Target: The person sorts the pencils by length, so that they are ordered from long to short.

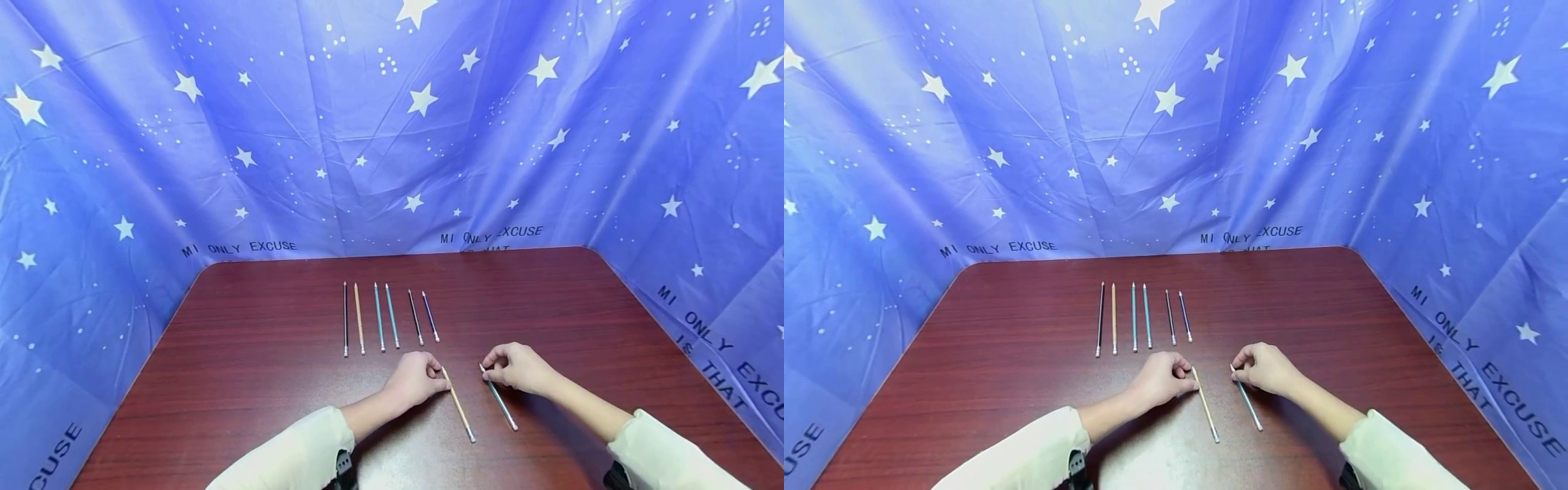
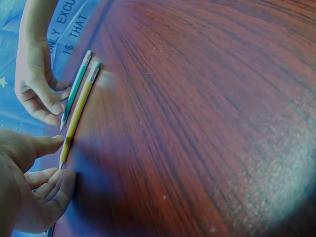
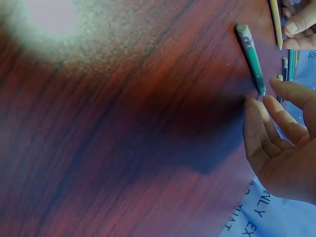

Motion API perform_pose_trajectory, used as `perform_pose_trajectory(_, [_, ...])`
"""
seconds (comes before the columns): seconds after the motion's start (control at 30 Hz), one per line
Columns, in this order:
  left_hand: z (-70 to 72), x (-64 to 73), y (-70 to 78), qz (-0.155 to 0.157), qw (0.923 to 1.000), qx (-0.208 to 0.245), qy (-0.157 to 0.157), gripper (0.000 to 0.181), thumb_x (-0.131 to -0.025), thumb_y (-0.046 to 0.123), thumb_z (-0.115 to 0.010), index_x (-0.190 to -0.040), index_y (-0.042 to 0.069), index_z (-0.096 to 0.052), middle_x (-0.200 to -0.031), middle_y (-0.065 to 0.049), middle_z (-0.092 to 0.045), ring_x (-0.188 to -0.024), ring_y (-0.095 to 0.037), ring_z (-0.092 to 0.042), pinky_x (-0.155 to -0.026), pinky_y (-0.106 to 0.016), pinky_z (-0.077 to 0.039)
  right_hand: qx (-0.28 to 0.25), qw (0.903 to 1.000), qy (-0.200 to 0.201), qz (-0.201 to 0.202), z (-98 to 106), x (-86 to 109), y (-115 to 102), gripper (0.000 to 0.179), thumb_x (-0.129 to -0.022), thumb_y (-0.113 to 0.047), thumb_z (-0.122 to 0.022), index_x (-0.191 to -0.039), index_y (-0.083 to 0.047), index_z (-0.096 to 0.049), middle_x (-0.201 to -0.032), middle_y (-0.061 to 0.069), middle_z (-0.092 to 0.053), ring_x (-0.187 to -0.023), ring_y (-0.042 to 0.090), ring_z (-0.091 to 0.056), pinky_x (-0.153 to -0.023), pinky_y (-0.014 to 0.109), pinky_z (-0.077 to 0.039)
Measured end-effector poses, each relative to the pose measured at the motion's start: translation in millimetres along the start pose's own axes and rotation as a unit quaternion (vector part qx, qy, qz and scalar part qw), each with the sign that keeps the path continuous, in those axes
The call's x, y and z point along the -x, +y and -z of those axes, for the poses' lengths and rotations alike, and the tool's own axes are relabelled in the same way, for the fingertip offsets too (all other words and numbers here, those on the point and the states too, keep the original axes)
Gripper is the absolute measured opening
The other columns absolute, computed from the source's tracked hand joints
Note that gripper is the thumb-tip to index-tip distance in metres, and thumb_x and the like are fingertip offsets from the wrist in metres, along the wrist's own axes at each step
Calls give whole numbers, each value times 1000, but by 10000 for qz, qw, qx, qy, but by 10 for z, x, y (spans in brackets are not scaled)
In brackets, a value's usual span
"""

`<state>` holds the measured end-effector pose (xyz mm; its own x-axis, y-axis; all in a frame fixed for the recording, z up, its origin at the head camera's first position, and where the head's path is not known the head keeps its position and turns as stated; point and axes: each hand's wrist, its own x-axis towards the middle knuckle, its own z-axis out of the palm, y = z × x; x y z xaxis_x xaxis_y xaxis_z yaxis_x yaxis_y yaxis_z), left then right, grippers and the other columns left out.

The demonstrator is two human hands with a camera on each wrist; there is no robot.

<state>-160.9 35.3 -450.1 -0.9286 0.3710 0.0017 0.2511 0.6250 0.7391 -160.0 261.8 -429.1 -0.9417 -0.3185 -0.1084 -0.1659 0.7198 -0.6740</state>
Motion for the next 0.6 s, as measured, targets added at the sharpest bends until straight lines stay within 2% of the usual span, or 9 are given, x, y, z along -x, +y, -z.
perform_pose_trajectory(0.23, [-36, -2, 5, -134, 9972, -705, 222, 26, -71, 30, -78, -84, 10, -68, -66, 9, -57, -60, -1, -49, -55, -15, -42, 115, 9999, 44, 7, -29, 18, 34, 17, -76, -16, -74, -88, -5, -66, -58, -7, -50, -49, 3, -46, -43, 17, -38])
perform_pose_trajectory(0.4, [-68, 6, 29, -97, 9924, -1186, 317, 28, -71, 39, -77, -84, 15, -68, -69, 10, -55, -61, -1, -48, -51, -16, -37, 231, 9996, 125, 124, -52, 30, 41, 19, -75, -16, -75, -88, -5, -67, -59, -8, -51, -50, 0, -44, -45, 16, -37])
perform_pose_trajectory(0.6, [-89, 22, 71, -91, 9890, -1434, 363, 31, -72, 45, -76, -82, 17, -67, -70, 9, -52, -60, -3, -46, -48, -16, -35, 513, 9981, 235, 267, -66, 50, 28, 19, -73, -15, -75, -88, -6, -67, -60, -8, -52, -50, -1, -42, -44, 17, -37])
